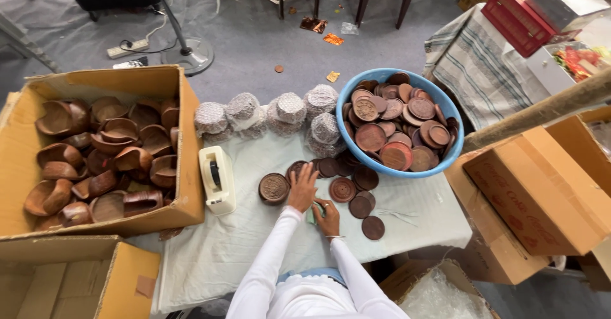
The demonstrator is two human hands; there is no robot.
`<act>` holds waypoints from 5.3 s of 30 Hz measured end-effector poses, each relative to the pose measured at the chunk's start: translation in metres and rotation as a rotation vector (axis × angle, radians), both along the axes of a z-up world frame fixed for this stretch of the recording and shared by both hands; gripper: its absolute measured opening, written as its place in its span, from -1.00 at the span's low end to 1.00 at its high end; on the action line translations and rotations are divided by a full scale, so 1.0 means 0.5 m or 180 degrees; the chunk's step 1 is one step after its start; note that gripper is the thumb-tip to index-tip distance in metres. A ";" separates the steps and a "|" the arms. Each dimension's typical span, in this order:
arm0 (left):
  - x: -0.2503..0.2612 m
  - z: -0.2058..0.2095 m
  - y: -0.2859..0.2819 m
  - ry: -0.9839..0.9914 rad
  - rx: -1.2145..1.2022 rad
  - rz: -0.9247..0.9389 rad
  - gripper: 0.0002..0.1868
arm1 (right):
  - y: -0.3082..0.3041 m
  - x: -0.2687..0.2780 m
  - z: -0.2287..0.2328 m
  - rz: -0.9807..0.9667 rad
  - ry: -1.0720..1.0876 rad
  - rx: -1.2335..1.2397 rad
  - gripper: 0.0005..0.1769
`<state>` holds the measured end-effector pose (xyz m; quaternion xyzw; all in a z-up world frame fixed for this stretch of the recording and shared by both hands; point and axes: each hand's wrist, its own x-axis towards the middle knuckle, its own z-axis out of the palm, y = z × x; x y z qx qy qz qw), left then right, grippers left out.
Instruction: The recorder is cleaning and inspecting small clay bowls and lids using a cloth at a workstation.
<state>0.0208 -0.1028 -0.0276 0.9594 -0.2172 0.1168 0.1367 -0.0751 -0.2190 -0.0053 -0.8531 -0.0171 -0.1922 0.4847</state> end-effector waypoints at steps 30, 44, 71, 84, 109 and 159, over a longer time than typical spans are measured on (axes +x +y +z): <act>0.057 -0.147 -0.116 -0.0028 0.1071 0.0213 -0.31 | -0.016 0.021 -0.109 -0.0267 0.0391 -0.0592 -0.62; 0.048 -0.168 -0.124 -0.0064 0.1012 0.0203 -0.48 | -0.016 0.028 -0.114 -0.0342 0.0524 -0.0720 -0.54; -0.154 -0.056 0.103 0.0475 -0.0388 -0.1000 -0.25 | -0.106 -0.017 0.000 -0.0896 -0.0129 -0.1625 -0.27; -0.182 -0.049 0.090 0.0607 -0.0706 -0.0673 -0.29 | -0.118 -0.014 0.088 -0.1564 0.0174 -0.2008 0.01; -0.182 0.148 0.155 0.0473 -0.0128 -0.0753 -0.43 | 0.242 0.107 0.232 0.0289 0.0174 -0.0535 0.20; -0.068 0.103 0.169 0.0157 -0.3163 0.1689 -0.24 | 0.007 -0.018 -0.054 0.0073 -0.0050 -0.0786 -0.51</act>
